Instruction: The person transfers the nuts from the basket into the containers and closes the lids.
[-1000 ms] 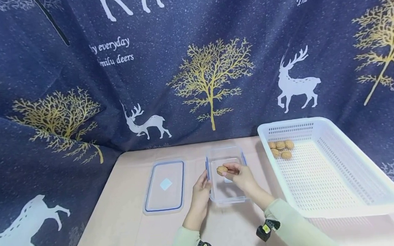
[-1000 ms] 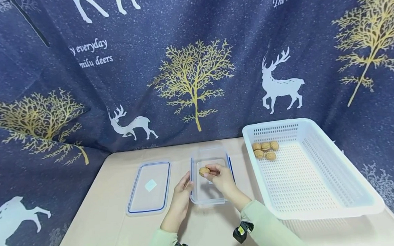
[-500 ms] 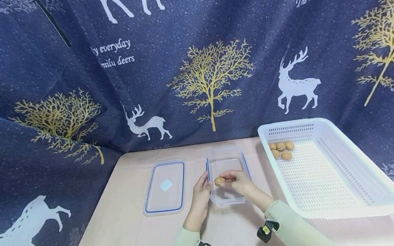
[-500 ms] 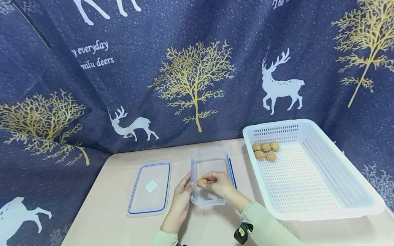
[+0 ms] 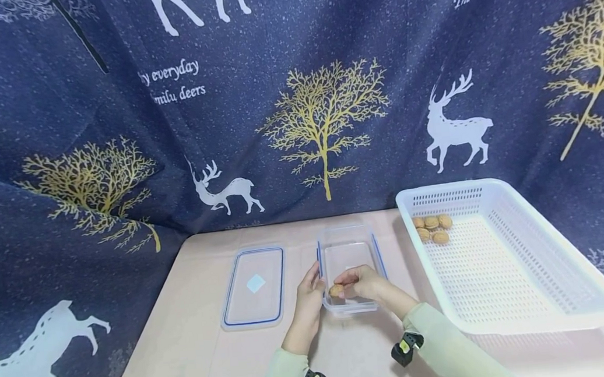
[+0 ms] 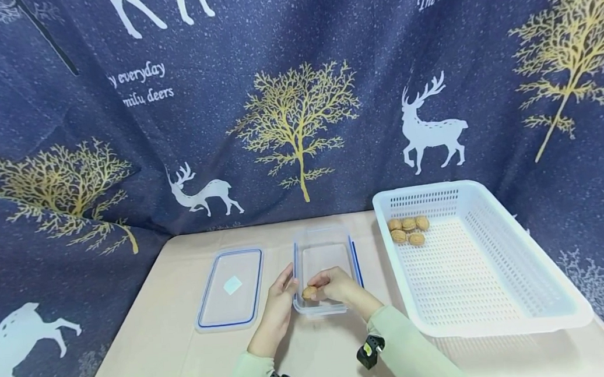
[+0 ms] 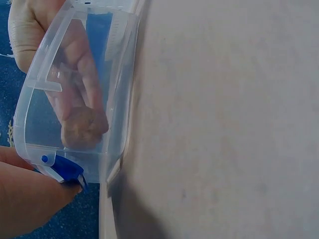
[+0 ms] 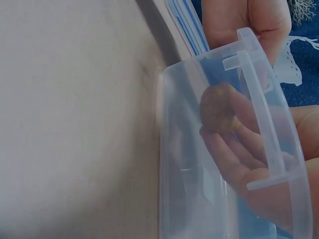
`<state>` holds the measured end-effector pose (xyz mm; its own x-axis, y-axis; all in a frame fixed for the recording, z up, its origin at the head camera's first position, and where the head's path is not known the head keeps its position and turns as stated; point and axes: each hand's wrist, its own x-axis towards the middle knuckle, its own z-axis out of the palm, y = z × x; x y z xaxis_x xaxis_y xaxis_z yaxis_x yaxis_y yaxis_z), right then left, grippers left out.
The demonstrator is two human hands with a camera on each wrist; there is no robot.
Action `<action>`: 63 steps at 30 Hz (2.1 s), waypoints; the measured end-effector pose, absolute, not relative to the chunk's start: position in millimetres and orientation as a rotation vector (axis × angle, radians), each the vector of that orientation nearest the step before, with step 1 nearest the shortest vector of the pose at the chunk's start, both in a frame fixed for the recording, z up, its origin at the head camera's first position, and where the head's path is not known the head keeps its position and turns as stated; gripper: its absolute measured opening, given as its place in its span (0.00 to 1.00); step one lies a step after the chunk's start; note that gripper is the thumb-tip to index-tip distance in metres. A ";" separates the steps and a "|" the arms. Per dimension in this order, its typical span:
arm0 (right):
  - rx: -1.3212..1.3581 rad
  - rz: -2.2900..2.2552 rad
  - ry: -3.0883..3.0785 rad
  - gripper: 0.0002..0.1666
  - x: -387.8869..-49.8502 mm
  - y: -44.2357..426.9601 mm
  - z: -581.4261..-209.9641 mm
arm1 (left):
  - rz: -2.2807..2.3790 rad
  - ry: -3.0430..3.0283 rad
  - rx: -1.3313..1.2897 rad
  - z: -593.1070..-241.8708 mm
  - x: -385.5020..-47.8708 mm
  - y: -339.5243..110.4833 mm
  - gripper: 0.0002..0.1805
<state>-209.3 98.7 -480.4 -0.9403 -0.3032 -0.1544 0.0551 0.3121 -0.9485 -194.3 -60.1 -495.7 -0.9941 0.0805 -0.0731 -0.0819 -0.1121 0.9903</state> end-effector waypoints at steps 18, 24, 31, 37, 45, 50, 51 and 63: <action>-0.307 -1.628 2.167 0.20 -210.9 100.4 -480.8 | 2.236 2.055 0.006 -494.2 -193.3 -60.8 0.28; -0.287 -1.634 2.238 0.20 -208.3 99.1 -478.8 | 2.250 2.047 0.008 -493.5 -192.4 -60.0 0.28; -0.230 -1.650 2.286 0.20 -209.5 97.6 -475.7 | 2.246 2.058 0.009 -492.3 -192.5 -59.7 0.28; -0.225 -1.686 2.310 0.21 -210.6 97.9 -472.2 | 2.248 2.058 0.011 -495.0 -193.3 -59.6 0.28; -0.280 -1.710 2.358 0.19 -216.2 97.0 -464.2 | 2.265 2.051 0.023 -496.4 -193.7 -57.8 0.27; -0.299 -1.786 2.345 0.20 -222.6 96.4 -457.9 | 2.293 2.024 0.032 -496.6 -193.0 -57.1 0.27; -0.295 -1.796 2.351 0.20 -224.3 96.2 -456.4 | 2.297 2.019 0.031 -496.8 -193.1 -57.0 0.27; -0.179 -1.828 2.378 0.22 -238.2 95.3 -432.2 | 2.298 2.029 0.027 -496.9 -194.4 -57.6 0.27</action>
